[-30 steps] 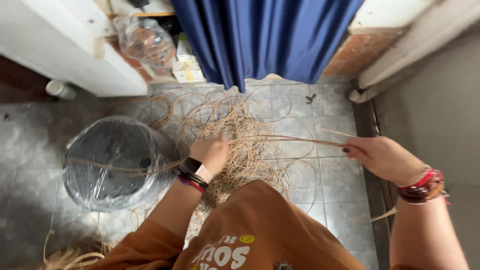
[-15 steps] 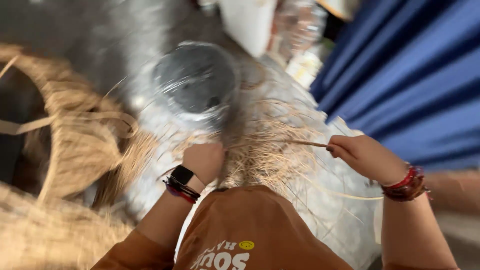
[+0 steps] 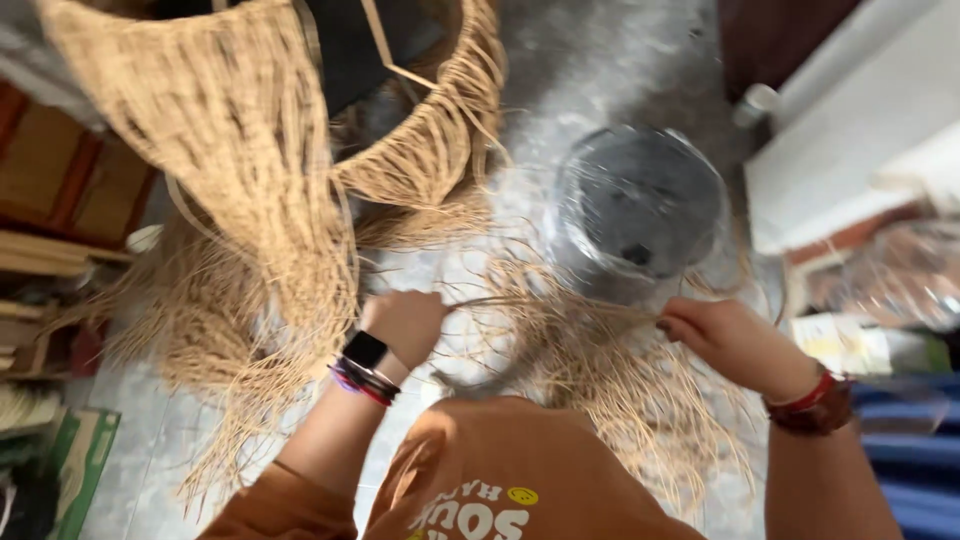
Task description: Weaving natural fiber strands onto a circular frame to create a decorative fringe.
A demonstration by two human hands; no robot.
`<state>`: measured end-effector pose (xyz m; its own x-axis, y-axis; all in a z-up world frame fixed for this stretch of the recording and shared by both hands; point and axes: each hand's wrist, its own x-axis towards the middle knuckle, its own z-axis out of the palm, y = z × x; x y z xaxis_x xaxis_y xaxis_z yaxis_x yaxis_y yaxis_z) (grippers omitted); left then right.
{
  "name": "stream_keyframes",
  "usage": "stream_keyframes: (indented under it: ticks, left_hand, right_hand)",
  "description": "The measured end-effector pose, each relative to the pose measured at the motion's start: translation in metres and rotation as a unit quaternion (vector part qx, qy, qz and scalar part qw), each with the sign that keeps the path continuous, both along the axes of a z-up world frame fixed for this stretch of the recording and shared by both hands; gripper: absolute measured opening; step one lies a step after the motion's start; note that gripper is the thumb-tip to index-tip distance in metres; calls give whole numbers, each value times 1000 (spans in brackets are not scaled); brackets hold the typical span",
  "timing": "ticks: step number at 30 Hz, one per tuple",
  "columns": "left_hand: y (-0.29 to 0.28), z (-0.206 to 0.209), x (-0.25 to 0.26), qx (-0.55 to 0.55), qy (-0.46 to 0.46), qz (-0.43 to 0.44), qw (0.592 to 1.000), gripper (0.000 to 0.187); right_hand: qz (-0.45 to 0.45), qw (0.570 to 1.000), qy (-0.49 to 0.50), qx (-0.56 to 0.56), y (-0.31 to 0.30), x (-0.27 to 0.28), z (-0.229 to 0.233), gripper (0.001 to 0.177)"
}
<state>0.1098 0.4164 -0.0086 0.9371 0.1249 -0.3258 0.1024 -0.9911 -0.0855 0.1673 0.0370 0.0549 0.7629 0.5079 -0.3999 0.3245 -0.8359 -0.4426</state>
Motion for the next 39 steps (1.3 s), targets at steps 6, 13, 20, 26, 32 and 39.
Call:
stream_keyframes:
  ticks: [6, 13, 20, 26, 32, 39]
  left_hand:
    - [-11, 22, -26, -386, -57, -124, 912, 88]
    - [188, -36, -37, -61, -96, 157, 981, 40]
    - [134, 5, -19, -353, -165, -36, 920, 30]
    - [242, -81, -17, 13, -225, 142, 964, 31]
    - [215, 10, 43, -345, -78, 66, 933, 87]
    - [224, 2, 133, -370, -162, 90, 910, 43]
  right_hand:
    - [198, 977, -52, 55, 161, 10, -5, 27]
    - [126, 991, -35, 19, 209, 80, -36, 33]
    - [250, 967, -14, 51, 342, 55, -44, 32]
    - [157, 988, 8, 1, 293, 135, -55, 36]
    - [247, 968, -27, 28, 373, 143, -34, 25]
    - [333, 940, 3, 66, 400, 268, -40, 35]
